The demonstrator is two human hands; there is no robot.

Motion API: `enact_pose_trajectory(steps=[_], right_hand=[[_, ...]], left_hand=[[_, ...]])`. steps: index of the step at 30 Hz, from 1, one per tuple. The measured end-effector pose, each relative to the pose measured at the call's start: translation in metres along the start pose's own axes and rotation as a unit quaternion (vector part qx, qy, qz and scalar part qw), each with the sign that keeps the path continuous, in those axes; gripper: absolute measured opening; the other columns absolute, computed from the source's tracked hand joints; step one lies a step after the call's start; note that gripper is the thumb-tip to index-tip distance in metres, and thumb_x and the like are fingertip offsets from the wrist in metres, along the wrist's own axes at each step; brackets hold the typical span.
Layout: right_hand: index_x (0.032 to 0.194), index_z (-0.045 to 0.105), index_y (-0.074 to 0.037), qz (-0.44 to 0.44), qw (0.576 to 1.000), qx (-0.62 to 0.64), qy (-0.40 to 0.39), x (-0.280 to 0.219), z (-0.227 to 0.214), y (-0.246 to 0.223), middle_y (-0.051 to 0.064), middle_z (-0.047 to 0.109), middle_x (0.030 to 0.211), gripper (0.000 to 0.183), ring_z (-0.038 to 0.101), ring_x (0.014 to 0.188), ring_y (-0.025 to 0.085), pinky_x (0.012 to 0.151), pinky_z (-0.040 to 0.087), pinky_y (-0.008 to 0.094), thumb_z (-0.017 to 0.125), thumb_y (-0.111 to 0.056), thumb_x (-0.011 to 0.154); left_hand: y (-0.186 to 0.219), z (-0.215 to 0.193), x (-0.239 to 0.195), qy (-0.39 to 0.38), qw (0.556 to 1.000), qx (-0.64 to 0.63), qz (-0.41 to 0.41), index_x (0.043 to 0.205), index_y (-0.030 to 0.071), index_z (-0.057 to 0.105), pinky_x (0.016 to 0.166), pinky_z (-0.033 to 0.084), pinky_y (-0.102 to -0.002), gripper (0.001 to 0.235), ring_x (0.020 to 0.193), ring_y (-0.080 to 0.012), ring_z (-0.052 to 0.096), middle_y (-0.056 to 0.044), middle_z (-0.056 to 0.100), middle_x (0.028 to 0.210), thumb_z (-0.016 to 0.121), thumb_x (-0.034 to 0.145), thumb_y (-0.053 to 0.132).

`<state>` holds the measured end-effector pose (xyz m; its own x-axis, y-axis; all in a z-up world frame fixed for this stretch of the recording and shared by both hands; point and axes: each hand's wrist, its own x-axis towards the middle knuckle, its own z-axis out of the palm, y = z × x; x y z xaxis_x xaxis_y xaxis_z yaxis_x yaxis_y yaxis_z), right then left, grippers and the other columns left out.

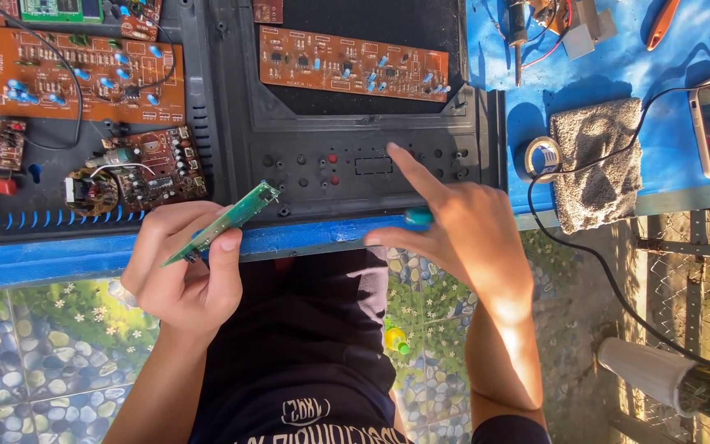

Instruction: The person cleans a green circuit board using a teal marker-like tool. They hold the board in their left hand and scrub its surface with the tool in their right hand, focusing on specific areas and flipping the board to clean different sides.

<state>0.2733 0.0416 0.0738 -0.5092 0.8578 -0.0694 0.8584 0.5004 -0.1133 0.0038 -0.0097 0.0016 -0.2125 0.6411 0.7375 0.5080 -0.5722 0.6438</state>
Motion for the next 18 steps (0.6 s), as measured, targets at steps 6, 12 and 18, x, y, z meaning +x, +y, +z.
enact_pose_trajectory(steps=[6,12,18], right_hand=[[0.092,0.068,-0.016,-0.011,0.999,-0.007,0.032,0.007,-0.004,0.005,-0.005,0.055,0.048,0.062,0.059,0.045,0.009,0.052,0.053,0.030,0.070,-0.077,0.083],[0.156,0.049,-0.015,0.001,0.994,-0.054,-0.095,0.024,0.003,0.006,-0.001,0.033,0.039,0.110,0.031,0.035,0.010,0.033,0.029,0.032,0.053,-0.089,0.075],[0.157,0.047,-0.015,0.006,0.995,0.010,-0.103,0.028,0.004,0.004,-0.002,0.027,0.041,0.100,0.025,0.037,0.010,0.034,0.026,0.031,0.058,-0.080,0.081]], left_hand=[[0.001,-0.001,0.001,-0.003,1.000,0.009,0.001,0.091,-0.013,0.065,0.063,0.053,-0.039,0.025,0.075,-0.0367,0.066,-0.027,0.065,0.088,0.059,0.102,0.009],[0.002,-0.001,0.002,-0.011,1.000,0.006,-0.003,0.091,-0.013,0.066,0.064,0.051,-0.039,0.026,0.076,-0.0363,0.065,-0.026,0.065,0.088,0.059,0.102,0.009],[0.004,0.001,0.005,-0.006,1.000,0.006,0.000,0.090,-0.013,0.065,0.062,0.049,-0.038,0.025,0.074,-0.0355,0.065,-0.026,0.065,0.086,0.059,0.102,0.008]])
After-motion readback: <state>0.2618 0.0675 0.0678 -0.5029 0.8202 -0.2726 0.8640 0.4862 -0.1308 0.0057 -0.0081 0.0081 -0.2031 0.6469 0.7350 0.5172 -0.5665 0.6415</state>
